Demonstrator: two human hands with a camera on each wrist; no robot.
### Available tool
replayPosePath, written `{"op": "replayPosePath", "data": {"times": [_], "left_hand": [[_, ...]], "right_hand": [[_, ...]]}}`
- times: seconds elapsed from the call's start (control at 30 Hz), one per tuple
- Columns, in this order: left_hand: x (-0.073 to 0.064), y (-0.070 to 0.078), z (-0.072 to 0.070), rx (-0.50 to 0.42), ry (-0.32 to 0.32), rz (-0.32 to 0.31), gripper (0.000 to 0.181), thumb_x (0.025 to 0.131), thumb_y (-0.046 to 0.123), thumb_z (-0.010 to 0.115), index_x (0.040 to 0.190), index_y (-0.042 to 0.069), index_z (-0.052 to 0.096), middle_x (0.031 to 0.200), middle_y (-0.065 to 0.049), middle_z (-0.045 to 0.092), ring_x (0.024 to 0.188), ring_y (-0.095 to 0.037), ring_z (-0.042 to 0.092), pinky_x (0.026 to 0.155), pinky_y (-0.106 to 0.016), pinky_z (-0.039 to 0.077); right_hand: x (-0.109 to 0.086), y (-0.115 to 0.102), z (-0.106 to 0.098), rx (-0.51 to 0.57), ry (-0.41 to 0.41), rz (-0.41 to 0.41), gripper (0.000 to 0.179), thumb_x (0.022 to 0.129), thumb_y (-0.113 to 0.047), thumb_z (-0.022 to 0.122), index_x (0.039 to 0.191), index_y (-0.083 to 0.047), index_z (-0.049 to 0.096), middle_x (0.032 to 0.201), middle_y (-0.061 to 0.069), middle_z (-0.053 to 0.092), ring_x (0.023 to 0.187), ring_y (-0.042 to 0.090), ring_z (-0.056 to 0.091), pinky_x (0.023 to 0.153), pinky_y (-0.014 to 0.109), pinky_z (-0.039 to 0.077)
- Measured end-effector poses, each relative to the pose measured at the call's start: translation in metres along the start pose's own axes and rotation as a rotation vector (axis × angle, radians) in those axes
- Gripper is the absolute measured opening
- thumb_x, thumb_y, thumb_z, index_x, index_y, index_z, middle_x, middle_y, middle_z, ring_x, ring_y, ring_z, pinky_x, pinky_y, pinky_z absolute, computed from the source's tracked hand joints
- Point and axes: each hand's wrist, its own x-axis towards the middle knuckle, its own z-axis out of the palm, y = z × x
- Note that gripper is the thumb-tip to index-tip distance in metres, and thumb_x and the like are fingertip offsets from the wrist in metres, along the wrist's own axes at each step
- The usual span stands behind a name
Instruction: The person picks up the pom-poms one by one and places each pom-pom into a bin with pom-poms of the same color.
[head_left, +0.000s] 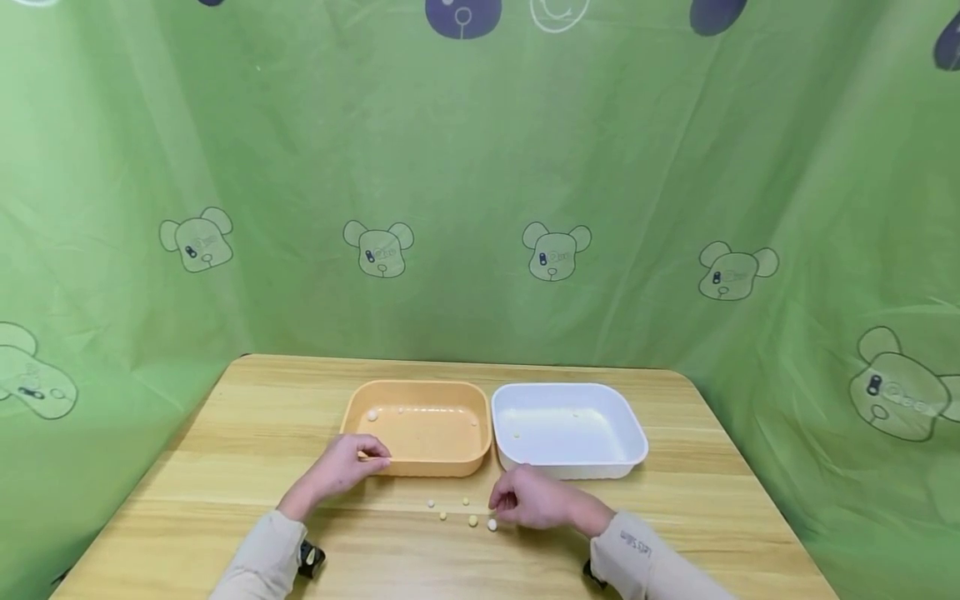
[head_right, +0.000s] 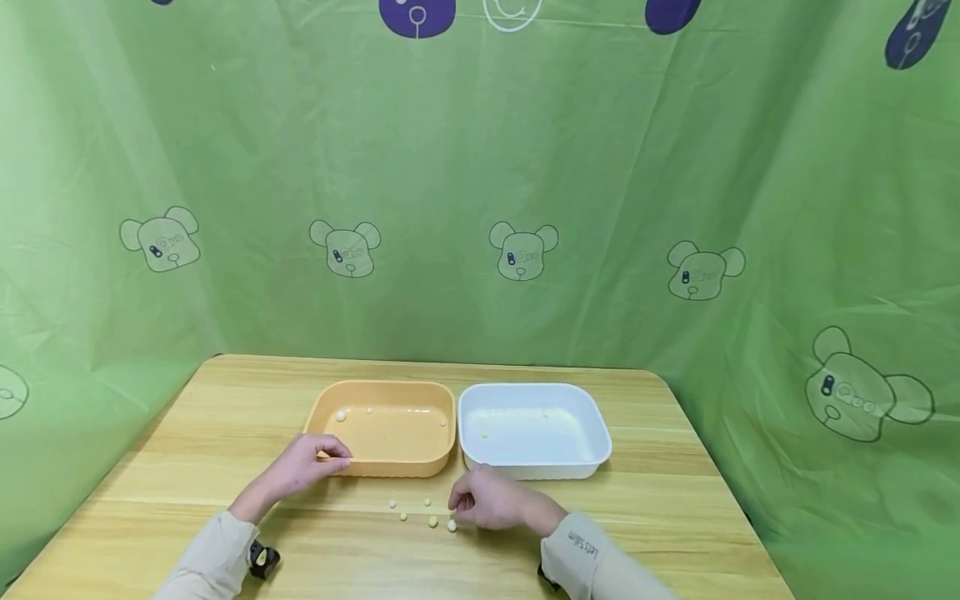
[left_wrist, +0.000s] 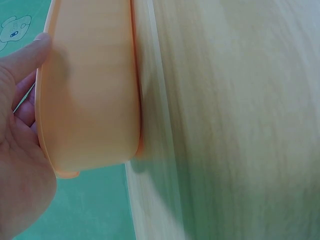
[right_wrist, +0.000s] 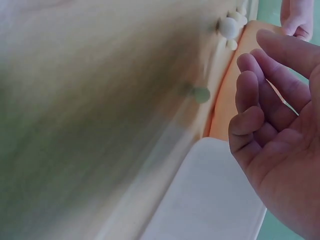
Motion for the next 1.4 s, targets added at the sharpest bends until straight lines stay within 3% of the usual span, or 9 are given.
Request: {"op": "replayPosePath", "data": {"times": [0.83,1.4], "left_hand": [[0.001,-0.002,0.002,0.019,0.017,0.037,0.004,0.086,0.020,0.070,0.085,0.016,0.071,0.084,0.010,0.066,0.080,-0.009,0.061,0.073,-0.026,0.051],[0.002,-0.002,0.002,0.039,0.013,0.031,0.004,0.087,0.021,0.070,0.086,0.017,0.071,0.085,0.011,0.066,0.081,-0.009,0.062,0.074,-0.026,0.050]], "right_hand": [[0.004,0.000,0.009,-0.116,-0.003,-0.073,0.010,0.079,-0.015,0.076,0.087,-0.013,0.070,0.079,-0.013,0.059,0.070,-0.003,0.054,0.062,0.013,0.045],[0.005,-0.004,0.012,-0.174,-0.025,-0.064,0.011,0.078,-0.016,0.076,0.087,-0.015,0.071,0.078,-0.015,0.057,0.070,-0.003,0.052,0.063,0.012,0.044]]}}
